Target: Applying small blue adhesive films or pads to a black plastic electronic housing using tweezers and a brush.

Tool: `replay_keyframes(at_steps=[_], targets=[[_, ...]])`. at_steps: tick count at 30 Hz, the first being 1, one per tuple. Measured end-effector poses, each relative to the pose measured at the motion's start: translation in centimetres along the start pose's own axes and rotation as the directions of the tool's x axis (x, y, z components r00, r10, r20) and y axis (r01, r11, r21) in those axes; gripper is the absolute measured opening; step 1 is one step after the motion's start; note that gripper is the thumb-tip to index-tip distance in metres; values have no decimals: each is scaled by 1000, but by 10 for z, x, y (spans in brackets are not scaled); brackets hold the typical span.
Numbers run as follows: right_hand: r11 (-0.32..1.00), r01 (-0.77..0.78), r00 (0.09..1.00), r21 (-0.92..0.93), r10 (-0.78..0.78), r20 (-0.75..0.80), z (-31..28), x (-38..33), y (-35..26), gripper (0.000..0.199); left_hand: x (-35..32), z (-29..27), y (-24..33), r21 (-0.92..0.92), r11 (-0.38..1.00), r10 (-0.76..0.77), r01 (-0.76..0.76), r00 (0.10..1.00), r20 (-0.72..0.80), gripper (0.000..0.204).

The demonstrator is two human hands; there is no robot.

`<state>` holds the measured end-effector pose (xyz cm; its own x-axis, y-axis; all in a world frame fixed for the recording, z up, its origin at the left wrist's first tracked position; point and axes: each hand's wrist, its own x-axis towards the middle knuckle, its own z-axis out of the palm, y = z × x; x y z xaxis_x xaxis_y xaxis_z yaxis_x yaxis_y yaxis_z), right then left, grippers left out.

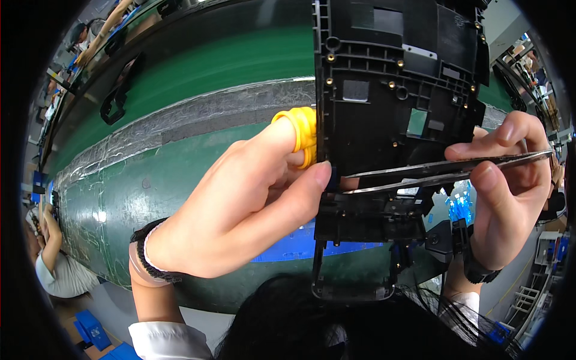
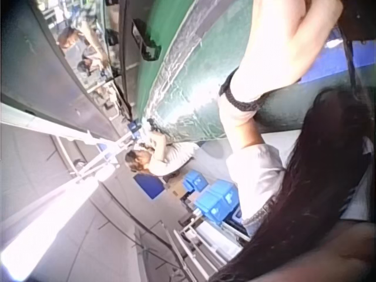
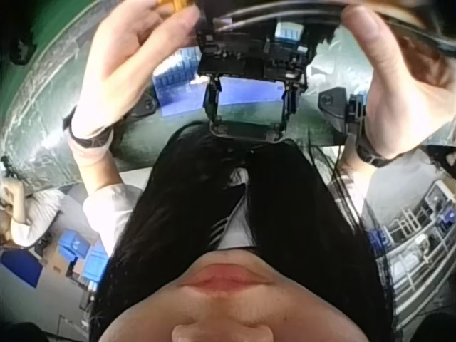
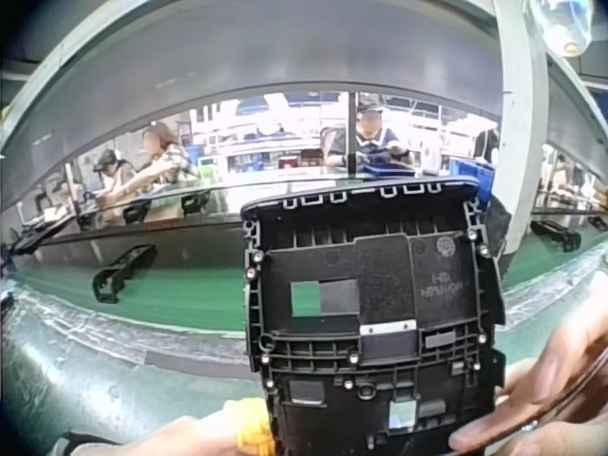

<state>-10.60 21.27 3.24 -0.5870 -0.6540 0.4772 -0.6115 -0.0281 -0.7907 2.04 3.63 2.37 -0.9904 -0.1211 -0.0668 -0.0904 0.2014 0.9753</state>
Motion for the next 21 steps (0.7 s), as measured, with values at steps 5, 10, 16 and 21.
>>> replay_keyframes(at_steps=[5, 10, 16, 21], targets=[[999, 41, 996, -26, -43, -83, 25, 6, -16, 32, 1, -1, -5, 43, 997, 59, -60, 998, 18, 36], [992, -79, 997, 102, 81, -11, 9, 6, -9, 32, 2, -4, 5, 7, 997, -83, 83, 991, 105, 39], [925, -151, 988, 349, 151, 27, 1, 11, -3, 26, 10, 10, -8, -736, 676, 173, -46, 980, 98, 55], [815, -202, 976, 543, 210, 48, 5, 11, -2, 26, 15, 12, -14, -839, 542, 261, -49, 959, 112, 56]])
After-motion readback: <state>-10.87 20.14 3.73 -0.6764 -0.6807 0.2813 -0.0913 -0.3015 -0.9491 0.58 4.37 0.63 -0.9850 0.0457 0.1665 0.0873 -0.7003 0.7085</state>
